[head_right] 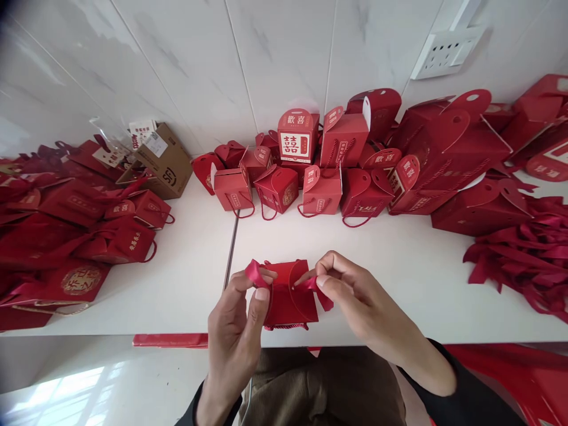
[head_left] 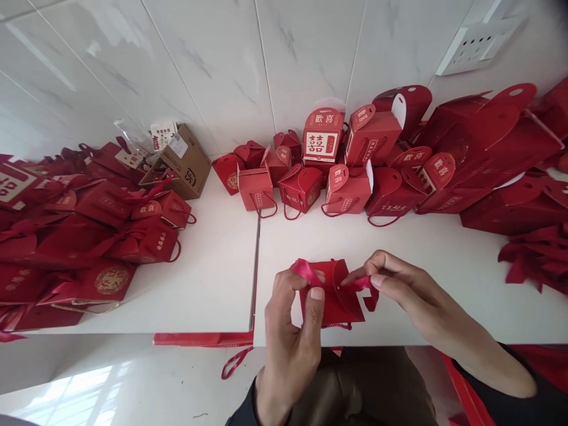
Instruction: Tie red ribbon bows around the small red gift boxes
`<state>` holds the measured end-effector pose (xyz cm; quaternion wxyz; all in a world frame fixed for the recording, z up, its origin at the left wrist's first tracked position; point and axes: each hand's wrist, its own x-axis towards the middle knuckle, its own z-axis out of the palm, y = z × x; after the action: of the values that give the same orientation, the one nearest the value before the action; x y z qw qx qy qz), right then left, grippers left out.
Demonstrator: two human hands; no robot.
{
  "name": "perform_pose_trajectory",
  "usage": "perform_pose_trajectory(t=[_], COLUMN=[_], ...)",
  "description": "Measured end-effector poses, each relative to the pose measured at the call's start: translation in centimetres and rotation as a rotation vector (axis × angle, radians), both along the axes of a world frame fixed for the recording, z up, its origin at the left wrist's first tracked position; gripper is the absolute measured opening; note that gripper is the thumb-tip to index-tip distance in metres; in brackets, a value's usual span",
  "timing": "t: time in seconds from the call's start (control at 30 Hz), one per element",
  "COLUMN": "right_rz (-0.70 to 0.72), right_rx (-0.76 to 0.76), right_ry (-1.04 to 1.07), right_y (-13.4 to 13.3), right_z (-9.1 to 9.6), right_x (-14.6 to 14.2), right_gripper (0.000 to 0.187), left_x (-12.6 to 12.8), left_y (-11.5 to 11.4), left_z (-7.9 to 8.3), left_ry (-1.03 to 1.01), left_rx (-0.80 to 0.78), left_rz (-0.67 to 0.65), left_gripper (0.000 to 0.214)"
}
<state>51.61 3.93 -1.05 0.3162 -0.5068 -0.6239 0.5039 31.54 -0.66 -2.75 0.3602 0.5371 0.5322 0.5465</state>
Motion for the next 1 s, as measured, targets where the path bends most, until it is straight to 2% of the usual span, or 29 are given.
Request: perform_pose_trajectory(t=[0.13,0.2,0.3,0.43,0.53,0.67,0.77,0.83,0.9,1.0], right_rz=[-0.007,-0.001,0.01,0.041,0.108,0.284,0.352,0.458,0.526,0.394], right_rx=[0.005,0.013,0.016,0.0,0.045,0.214,0.351,0.346,0.34,0.415], right_ry=[0.016,0.023,0.002,-0.023,-0.015,0.011,-0.027,-0.132,-0.245,-0.305], right_y=[0.2,0.4,0.8,1.3,1.3,1.9,3.4,4.4,5.1,4.9], right_z=[0.8,1.2,2.0,3.4,5.5,8.0,7.5,6.1,4.9,4.6], right_x=[-0.2,-0.2,-0.2,-0.6,-1.5,-2.5,-2.5,-2.2,-1.9,-1.3], right_gripper=[0.031,0.031,0.033,0.029,0.021,0.03,0.04,0.048,0.046,0.029], left_x=[0.3,0.4,0.6,0.7,0.9,1.0,0.6,0.1,-0.2,-0.6], left_y=[0.5,0.9,1.6,2.0,1.9,2.1,2.4,2.6,2.6,2.6], left_z=[0.5,0.6,0.5,0.9,1.3,1.4,1.2,1.0,0.8,0.8], left_ry=[-0.129,-0.146,-0.055,0.072,0.155,0.016,-0.078,-0.119,-0.14,-0.165], left_rx=[-0.047,-0.105,-0.165,-0.171,-0.163,-0.211,-0.289,-0.329,-0.35,-0.378], left_rz=[-0.004,-0.058,-0.153,-0.187,-0.271,-0.317,-0.285,-0.276,-0.284,-0.279], left_gripper=[0.015,0.017,0.021,0.023,0.019,0.034,0.047,0.052,0.056,0.059])
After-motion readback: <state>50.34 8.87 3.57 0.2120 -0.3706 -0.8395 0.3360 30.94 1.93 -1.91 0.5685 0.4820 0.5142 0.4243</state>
